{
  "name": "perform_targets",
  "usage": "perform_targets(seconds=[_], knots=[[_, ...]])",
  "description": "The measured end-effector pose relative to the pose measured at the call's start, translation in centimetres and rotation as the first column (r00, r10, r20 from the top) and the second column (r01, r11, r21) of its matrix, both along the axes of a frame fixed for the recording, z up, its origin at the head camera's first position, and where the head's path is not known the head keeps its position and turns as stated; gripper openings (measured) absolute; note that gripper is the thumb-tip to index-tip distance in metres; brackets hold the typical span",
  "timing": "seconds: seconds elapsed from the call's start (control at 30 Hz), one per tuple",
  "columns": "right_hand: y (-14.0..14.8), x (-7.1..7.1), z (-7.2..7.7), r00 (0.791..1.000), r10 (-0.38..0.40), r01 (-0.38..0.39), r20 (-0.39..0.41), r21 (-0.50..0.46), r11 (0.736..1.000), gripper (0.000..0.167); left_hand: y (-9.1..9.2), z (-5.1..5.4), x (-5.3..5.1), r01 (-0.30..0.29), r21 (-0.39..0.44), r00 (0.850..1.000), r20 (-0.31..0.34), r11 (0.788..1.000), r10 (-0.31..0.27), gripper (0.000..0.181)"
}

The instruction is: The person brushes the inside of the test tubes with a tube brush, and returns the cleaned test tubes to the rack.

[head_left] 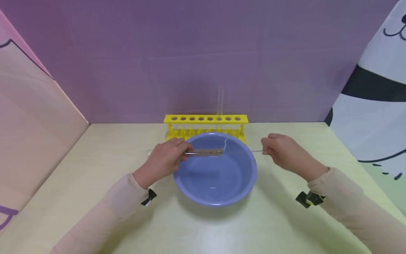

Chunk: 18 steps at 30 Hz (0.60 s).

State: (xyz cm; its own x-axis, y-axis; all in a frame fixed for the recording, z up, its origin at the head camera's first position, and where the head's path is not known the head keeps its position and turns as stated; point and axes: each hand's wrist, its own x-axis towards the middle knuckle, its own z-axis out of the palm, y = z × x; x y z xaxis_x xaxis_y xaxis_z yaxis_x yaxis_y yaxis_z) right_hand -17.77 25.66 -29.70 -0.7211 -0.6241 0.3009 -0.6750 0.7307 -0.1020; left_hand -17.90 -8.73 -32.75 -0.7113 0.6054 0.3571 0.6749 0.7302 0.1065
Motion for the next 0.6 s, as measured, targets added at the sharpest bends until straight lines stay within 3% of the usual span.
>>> perform_targets(seconds=[0.6], knots=[[0.46, -0.37, 1.07, 0.995, 0.041, -0.043, 0.094, 0.023, 0.999, 0.035, -0.34, -0.22, 0.35, -0.026, -0.009, 0.997, -0.076, 1.000, 0.025, 0.029]])
